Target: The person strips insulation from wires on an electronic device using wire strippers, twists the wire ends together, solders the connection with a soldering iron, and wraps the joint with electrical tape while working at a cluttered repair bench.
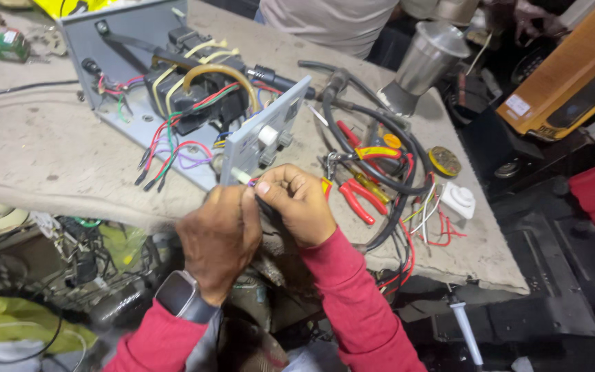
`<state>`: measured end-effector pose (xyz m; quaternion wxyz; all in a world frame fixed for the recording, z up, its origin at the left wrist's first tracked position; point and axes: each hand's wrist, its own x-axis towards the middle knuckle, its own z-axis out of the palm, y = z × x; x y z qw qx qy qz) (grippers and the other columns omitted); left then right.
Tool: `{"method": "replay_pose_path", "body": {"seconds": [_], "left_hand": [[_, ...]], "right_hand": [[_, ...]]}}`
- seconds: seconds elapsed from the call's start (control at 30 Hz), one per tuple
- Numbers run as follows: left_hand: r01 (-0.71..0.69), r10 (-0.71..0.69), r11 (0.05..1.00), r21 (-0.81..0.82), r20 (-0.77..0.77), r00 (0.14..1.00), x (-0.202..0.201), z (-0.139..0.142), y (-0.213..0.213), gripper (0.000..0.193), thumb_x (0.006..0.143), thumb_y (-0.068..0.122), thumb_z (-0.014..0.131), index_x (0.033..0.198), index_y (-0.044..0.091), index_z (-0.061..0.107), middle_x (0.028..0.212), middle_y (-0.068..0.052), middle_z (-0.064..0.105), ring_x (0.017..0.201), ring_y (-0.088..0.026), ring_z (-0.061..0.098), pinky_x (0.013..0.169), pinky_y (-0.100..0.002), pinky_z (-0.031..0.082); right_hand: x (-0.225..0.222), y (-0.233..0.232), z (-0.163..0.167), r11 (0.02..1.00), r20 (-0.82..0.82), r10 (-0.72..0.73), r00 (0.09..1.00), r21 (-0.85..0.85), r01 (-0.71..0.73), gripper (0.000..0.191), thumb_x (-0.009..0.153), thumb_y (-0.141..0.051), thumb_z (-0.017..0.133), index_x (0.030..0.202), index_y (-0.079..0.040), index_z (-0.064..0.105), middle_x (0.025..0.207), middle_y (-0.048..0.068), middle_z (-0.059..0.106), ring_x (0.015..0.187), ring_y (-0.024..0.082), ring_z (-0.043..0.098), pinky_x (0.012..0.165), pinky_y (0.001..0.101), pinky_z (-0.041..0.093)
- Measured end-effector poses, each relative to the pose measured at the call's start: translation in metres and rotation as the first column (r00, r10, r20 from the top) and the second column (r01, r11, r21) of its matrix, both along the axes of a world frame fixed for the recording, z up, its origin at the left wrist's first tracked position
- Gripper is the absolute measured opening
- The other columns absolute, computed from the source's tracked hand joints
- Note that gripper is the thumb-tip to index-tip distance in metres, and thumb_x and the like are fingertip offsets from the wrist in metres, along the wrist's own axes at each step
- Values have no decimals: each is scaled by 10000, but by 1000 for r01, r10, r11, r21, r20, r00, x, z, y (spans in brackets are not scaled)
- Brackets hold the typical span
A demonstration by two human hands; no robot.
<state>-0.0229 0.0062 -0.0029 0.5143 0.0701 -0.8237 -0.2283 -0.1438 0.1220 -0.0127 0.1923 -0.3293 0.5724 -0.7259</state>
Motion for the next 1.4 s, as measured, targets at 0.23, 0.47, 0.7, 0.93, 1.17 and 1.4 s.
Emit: {"method": "replay_pose_path", "body": {"seconds": [0.23, 0.47, 0.7, 0.93, 1.17, 1.4], "left_hand": [[329, -277, -111, 938, -347, 896, -20, -2, 9, 234, 896, 147, 692, 749, -5, 593, 603, -54, 524, 435, -121, 447, 388, -297, 320], [294, -322, -146, 945, -327, 889, -10, 5, 11, 212, 929, 214, 694, 834, 25, 684, 642, -2, 586, 463, -113, 552, 410, -277, 430], [60, -50, 983, -174, 60, 997, 30, 14, -27, 269, 929, 106, 642, 1191, 70, 689, 922, -52, 640, 730, -218, 667, 583, -320, 504], [61, -15, 833, -550, 88, 996, 10, 14, -44, 294, 879, 185, 637, 1145, 64, 674, 897, -21, 571, 683, -149, 622, 530, -321, 484], [106, -49, 934, -342, 170, 984, 0, 1, -30, 86, 920, 114, 655, 879, 87, 584, 798, -72, 536, 546, -227, 605, 476, -389, 467], [173, -135, 806, 566, -109, 985, -15, -9, 3, 158, 925, 150, 706, 818, 35, 692, 647, -52, 641, 545, -177, 611, 506, -339, 483]], "right_hand": [[0, -3, 3, 999, -72, -30, 997, 37, 33, 138, 992, -103, 692, 1051, 17, 656, 894, 33, 692, 785, 74, 607, 734, 232, 492], [-1, -4, 5, 997, -35, -69, 997, 22, 70, 159, 982, -107, 716, 1040, 30, 657, 893, 65, 706, 772, 92, 631, 728, 246, 520], [1, -2, 8, 996, -13, -53, 998, 64, 54, 180, 972, -119, 704, 1054, 35, 660, 878, 87, 727, 764, 104, 660, 721, 249, 532], [1, -2, 6, 997, -8, -59, 998, 43, 59, 160, 978, -101, 713, 1047, 33, 660, 892, 35, 694, 777, 71, 614, 716, 231, 498], [7, 0, 11, 997, -15, -54, 998, 45, 55, 145, 986, -100, 707, 1038, 26, 657, 892, 16, 685, 791, 61, 594, 736, 225, 484], [10, -1, 15, 992, -71, -77, 995, 96, 84, 157, 975, -114, 712, 1043, 23, 674, 912, 29, 706, 801, 61, 615, 746, 219, 501]]}}
